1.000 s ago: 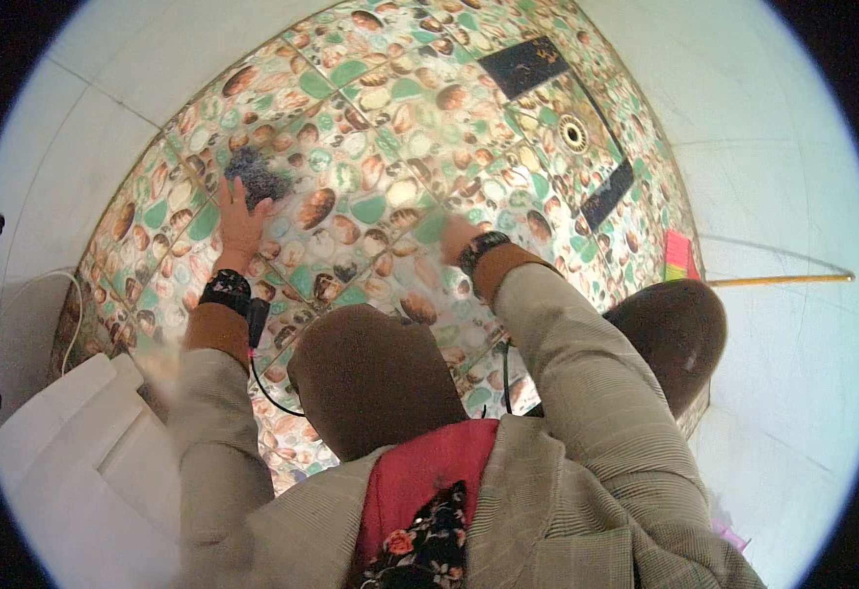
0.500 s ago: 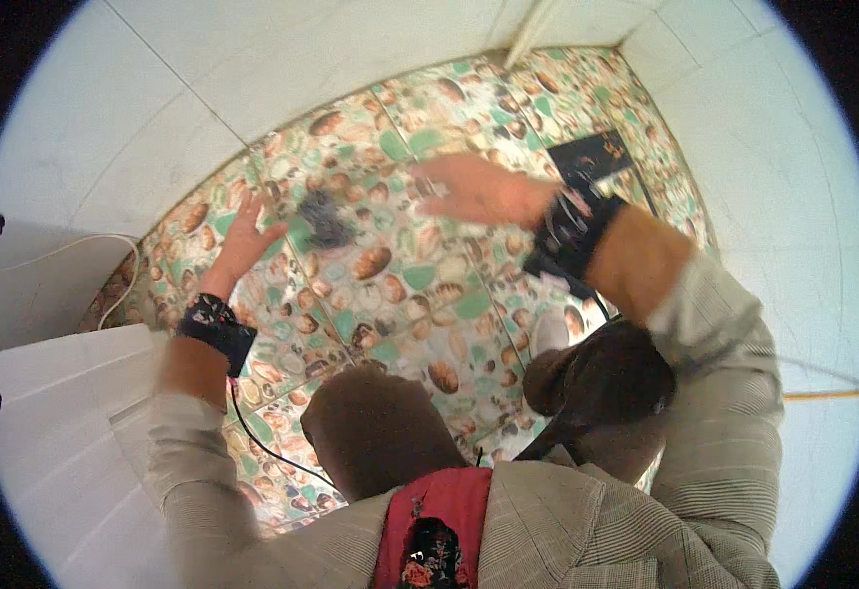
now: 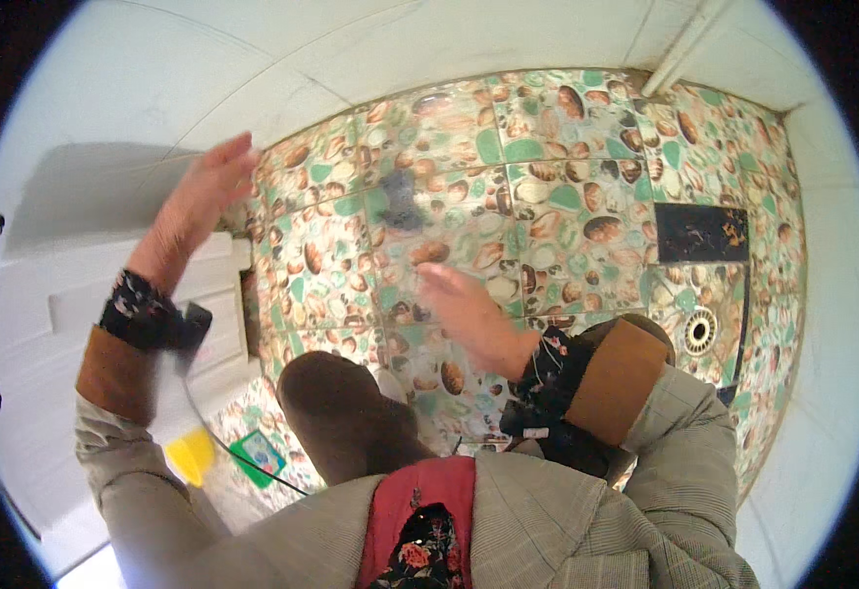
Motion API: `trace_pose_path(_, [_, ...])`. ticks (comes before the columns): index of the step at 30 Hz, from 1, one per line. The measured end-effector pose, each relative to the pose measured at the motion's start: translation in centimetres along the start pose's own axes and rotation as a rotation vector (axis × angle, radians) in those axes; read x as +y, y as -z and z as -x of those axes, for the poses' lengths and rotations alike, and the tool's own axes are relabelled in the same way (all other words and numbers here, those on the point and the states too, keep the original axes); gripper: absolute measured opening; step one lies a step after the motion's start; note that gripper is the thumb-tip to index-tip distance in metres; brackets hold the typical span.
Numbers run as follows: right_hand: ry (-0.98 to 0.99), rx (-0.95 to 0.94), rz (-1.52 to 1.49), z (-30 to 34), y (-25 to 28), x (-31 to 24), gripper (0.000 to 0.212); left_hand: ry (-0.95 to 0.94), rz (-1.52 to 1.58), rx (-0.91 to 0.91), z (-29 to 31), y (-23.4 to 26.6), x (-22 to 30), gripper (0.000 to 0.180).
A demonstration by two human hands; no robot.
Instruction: The person kneels on a patterned tiled floor and scrubs it with a grey scouring pad. They pour water from a green basin onto the floor and continue scrubbing the wet area with the pad.
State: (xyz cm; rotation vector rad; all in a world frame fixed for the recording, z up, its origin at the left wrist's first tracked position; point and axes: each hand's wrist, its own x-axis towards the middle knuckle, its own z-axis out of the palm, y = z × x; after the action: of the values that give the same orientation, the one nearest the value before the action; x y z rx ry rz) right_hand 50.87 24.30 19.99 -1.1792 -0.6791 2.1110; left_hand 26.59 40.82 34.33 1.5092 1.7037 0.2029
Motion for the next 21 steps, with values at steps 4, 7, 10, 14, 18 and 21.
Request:
trace_pose_path(4, [-0.058,0.089,-0.017,-2.1,2.8,0.6,0.036,-0.144,-0.008,0.08,1.2,0.9,7.4,0.076])
trace_pose_path(7, [0.125,0.107,0.126,-3.9,4.6,0.4,0.041,-0.189,-0.118,0.044,1.2,1.3,12.6,0.075])
trace_pose_path(10, [0.085,0.12,0.044,-5.8,6.0,0.5,0.045,-0.182,-0.167,0.025,-0.5,1.1,16.6,0.07])
trace_pose_path(14, [0.094,0.094,0.184,-7.8,7.8,1.3,0.046,-0.37,-0.566,-0.13,-4.6,-1.1,15.8,0.06])
trace_pose_path(18, [0.097,0.103,0.298,-7.7,9.4,1.4,0.044,-0.076,-0.926,-0.378,-8.0,-2.6,6.1,0.056])
trace_pose_path(21, [0.19,0.137,0.372,-6.4,11.0,0.9,0.043,-0.08,-0.901,-0.441,-10.5,-3.8,-2.8,0.07])
